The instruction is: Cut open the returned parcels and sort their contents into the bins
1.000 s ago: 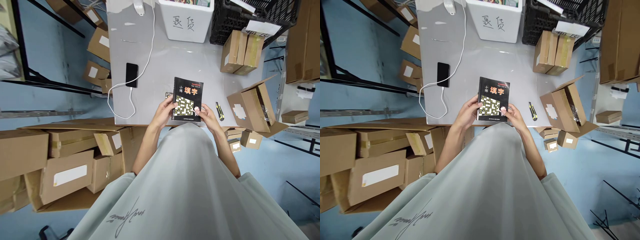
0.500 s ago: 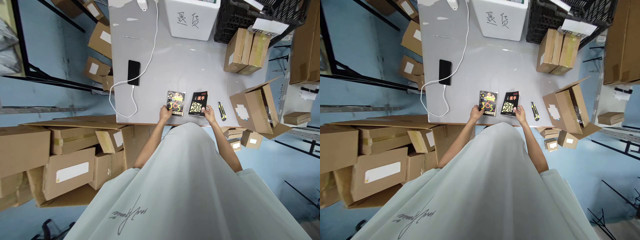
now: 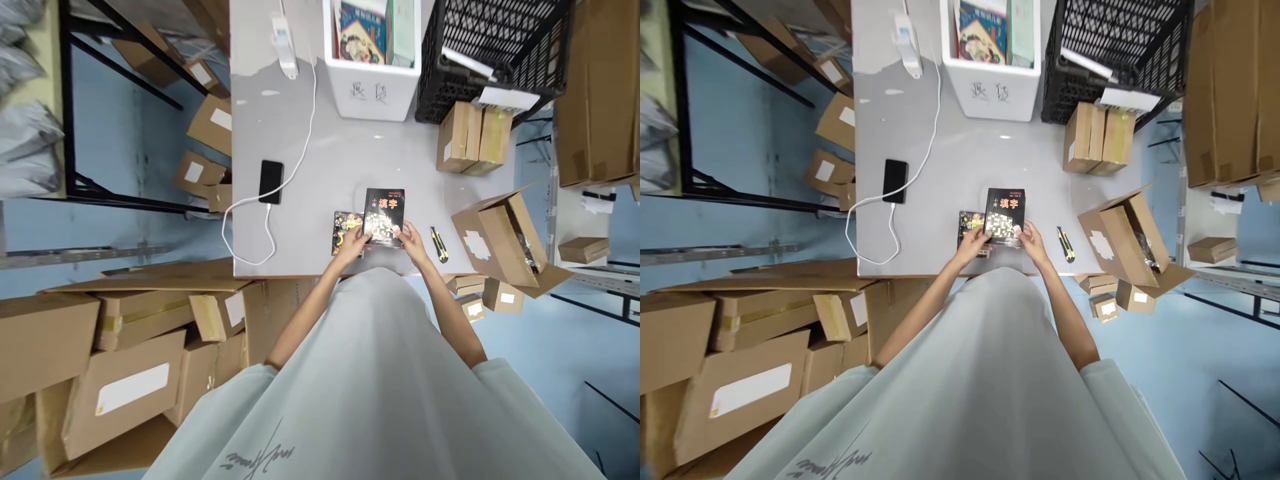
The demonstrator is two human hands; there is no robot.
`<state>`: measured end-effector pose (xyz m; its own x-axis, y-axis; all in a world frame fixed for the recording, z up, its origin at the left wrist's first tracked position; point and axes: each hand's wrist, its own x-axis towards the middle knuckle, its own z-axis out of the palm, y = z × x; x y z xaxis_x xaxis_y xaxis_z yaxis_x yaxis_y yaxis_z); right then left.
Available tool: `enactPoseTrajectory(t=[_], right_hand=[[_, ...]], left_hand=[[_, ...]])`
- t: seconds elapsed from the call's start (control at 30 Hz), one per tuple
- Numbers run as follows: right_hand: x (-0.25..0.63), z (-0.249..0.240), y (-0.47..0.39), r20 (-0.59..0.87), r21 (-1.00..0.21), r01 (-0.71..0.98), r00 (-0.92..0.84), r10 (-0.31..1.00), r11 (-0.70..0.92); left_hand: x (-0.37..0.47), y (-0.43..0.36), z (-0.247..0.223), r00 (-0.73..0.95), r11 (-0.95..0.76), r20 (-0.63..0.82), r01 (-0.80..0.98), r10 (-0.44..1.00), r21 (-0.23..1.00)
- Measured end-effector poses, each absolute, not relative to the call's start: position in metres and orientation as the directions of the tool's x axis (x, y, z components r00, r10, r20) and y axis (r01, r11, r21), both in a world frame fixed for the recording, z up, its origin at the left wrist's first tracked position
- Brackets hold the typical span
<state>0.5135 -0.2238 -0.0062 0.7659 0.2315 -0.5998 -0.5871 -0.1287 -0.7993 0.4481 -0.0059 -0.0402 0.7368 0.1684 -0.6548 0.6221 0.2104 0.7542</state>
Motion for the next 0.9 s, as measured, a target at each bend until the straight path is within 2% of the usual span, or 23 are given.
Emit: enactPoseTrajectory(t=[0.07,0.2,0.47,0.63,0.77,0.9], right_hand=[[0.525,0.010,-0.210,-0.588,-0.805,-0.586,0.767,0.256,-0.095],[0.547,0.030,-0.185,-0.632,-0.750,-0.659,0.689,0.353,-0.056],[0.657,0.055,-0.143,-0.459,-0.847,-0.530,0.778,0.430,0.054],[0.769,0.075,-0.093,-0.387,-0.894,-0.440,0.856,0.341,0.088],[0.840,0.087,-0.046,-0.401,-0.885,-0.447,0.874,0.276,0.131],[0.877,0.092,-0.009,-0.484,-0.843,-0.507,0.861,0.156,0.180]], left_hand=[[0.462,-0.006,-0.028,0.756,0.294,-0.636,0.580,0.154,0.760],[0.491,0.013,-0.006,0.801,0.322,-0.569,0.498,0.185,0.805],[0.588,0.080,0.038,0.907,0.298,-0.370,0.304,0.198,0.905],[0.692,0.131,0.069,0.917,0.222,-0.367,0.329,0.158,0.918],[0.773,0.156,0.086,0.890,0.222,-0.357,0.301,0.284,0.927],[0.824,0.166,0.089,0.834,0.179,-0.412,0.372,0.366,0.911]])
